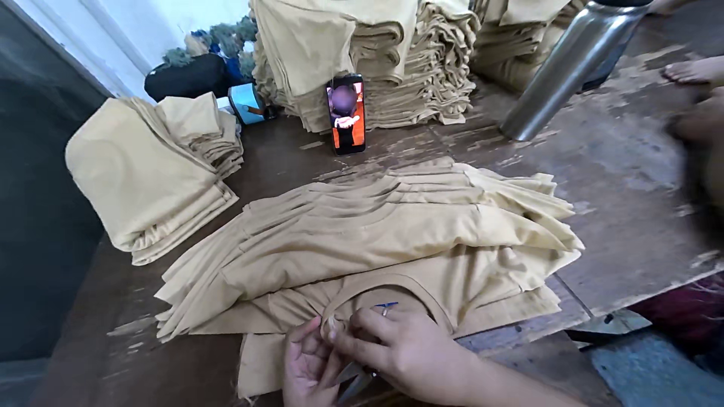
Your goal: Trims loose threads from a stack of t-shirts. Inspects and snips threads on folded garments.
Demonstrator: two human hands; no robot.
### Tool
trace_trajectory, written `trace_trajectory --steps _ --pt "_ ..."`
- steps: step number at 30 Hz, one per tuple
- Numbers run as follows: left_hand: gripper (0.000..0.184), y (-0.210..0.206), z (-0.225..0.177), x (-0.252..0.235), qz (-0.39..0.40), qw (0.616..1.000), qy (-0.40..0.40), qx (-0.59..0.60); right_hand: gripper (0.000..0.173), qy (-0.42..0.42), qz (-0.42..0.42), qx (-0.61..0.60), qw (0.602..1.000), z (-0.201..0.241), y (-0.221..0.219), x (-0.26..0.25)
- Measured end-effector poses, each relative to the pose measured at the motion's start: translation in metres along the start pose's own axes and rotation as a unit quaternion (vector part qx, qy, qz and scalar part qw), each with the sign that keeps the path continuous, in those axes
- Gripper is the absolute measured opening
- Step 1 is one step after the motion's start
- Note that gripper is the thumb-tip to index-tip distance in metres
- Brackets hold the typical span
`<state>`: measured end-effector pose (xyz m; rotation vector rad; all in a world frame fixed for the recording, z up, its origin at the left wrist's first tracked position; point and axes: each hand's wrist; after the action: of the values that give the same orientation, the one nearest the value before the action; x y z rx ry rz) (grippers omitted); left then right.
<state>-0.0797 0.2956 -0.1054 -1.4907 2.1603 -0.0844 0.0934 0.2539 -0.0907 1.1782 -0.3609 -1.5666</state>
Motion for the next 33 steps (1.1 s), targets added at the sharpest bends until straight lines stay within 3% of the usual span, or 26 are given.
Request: trace_trajectory --steps 4,7,14,21,24,28,33 --pt "0.051 0.004 0.004 0.005 0.049 0.998 -0.036 -0.007 0.022 0.007 0.002 0.028 1.0 -0.002 0.002 0.0" --pt "0.054 0.007 0.009 0.01 0.08 0.99 -0.084 -0.081 0.014 0.004 0.007 0.015 1.0 -0.002 0.002 -0.002" --pt "0.03 0.002 0.014 0.013 0.067 0.97 -0.124 -0.198 0.014 0.007 -0.041 0.024 0.999 0.005 -0.002 0.002" --pt "0.015 -0.001 0.017 0.012 0.053 0.965 -0.15 -0.206 0.012 0.021 -0.045 -0.056 0.997 0.006 -0.005 0.006" --pt "0.016 -0.003 0.015 0.013 0.038 0.972 -0.124 -0.194 0.012 -0.038 -0.032 -0.11 0.993 0.004 -0.003 0.013" --pt "0.011 -0.006 0.007 0.012 0.002 0.985 -0.07 -0.156 0.033 -0.15 -0.017 -0.036 0.988 -0.004 0.004 0.02" --pt "0.012 -0.006 0.006 0.012 0.004 0.991 -0.08 -0.11 0.031 -0.117 0.003 0.048 0.992 -0.011 0.003 0.025"
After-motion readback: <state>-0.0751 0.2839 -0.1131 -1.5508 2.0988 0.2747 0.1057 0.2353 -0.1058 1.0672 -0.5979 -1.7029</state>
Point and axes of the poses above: each hand's wrist, its own x-axis away from the middle knuckle, its own y-axis out of the back of the hand, z = x × y, and after that the axes turned 13 degrees about -y, right-handed
